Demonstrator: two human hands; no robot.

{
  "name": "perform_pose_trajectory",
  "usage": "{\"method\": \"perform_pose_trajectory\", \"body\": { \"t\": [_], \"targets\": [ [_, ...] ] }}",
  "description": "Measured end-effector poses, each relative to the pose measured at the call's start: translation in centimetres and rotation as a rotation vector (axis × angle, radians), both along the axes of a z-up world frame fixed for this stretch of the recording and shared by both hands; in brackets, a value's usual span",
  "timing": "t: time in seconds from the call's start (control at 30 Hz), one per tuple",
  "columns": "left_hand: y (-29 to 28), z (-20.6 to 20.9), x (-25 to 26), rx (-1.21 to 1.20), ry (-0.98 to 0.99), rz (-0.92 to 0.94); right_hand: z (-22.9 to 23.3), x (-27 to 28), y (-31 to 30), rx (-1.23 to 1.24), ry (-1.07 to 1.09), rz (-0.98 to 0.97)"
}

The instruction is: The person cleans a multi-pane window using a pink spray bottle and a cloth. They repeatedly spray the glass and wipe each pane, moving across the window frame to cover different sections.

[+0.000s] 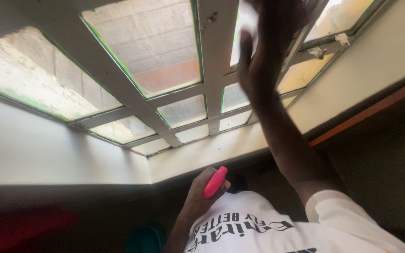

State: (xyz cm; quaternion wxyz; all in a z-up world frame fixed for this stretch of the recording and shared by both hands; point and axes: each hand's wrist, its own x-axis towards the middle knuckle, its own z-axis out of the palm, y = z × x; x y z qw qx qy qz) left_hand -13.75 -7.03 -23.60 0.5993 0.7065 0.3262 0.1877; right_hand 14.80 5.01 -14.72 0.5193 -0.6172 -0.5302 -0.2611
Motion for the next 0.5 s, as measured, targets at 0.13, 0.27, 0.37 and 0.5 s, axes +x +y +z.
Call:
{"method": "perform_pose_trajectory", "body": {
  "t": [0.13,0.27,0.37,0.5],
  "targets": [
    [-0.4,-0.1,0.5,0.031,0.024,-0.052,0.2,-0.3,0.1,0.046,0.158,-0.012],
    [-0.2,0.4,-0.1,0.024,-0.001,-0.007,-1.7,-3.3,-0.3,0.037,-0.051,0.054],
    [0.3,0.4,-0.1,0.012,0.001,0.030,-1.3,-1.5,0.2,0.086,0.024,0.061],
    [0.2,0.0,1.0,-0.009,0.082,-0.009,1.5,1.0,0.6,0.207,0.135,0.067]
  ]
}}
